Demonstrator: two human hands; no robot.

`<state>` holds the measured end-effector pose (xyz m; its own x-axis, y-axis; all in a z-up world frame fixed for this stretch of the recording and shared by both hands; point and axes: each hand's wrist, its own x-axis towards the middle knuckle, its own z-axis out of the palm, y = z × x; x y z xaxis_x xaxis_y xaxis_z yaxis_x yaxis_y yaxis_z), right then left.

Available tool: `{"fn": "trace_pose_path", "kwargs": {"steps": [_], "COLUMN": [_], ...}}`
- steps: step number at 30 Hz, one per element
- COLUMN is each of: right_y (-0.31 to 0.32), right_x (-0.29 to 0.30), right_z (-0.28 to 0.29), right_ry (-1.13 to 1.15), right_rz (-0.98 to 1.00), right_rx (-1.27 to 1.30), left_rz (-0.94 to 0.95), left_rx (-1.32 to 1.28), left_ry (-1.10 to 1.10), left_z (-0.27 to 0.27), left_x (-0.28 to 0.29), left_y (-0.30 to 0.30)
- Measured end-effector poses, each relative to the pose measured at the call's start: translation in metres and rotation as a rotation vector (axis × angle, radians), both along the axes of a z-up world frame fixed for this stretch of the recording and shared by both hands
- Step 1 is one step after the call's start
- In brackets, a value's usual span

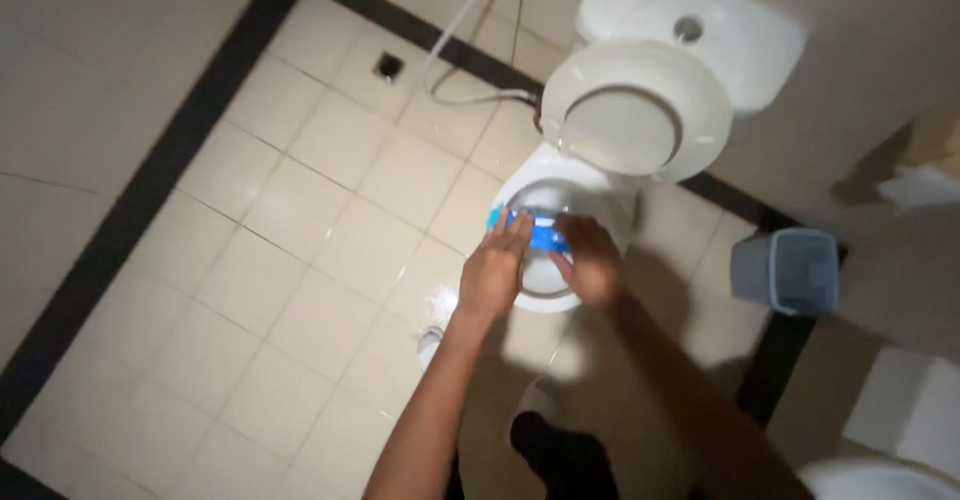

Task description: The person scrubs the inside of a toilet bowl using a blue brush. They then place the brush on the toilet tank and flush the toilet.

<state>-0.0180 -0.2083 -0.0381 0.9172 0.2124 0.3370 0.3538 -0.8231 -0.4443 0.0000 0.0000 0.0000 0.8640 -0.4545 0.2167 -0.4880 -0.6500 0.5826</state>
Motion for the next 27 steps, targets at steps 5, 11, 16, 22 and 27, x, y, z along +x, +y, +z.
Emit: {"fn": "trace_pose_path", "kwargs": {"steps": [5,11,16,22,27], "right_y": [0.012,0.002,-0.010,-0.006,-0.003], "right_x": [-0.035,-0.065,-0.090,-0.108,-0.101], "right_z": [0.089,0.154,0.193,0.219,0.223], "right_ry": [0.005,-0.043,-0.127,-0.116,-0.141], "right_rz": [-0.032,-0.010,-0.023,-0.155,-0.186], "right_rx": [0.070,0.056,0.043,0.074,0.063], "left_rz": [0.011,-0.066,-0.114,-0.214,-0.313], "left_rx": [-0.025,-0.052,-0.073,-0.091,-0.035], "left_ry": [-0.004,0.007,-0.007,0.003,-0.013], "left_z": [0.080,0.144,0.153,0.176,0.182], "left_x": [-0.035,-0.068,-0.077,-0.081,-0.055], "left_y": [0.006,0.003,-0.014,-0.020,-0.017]}}
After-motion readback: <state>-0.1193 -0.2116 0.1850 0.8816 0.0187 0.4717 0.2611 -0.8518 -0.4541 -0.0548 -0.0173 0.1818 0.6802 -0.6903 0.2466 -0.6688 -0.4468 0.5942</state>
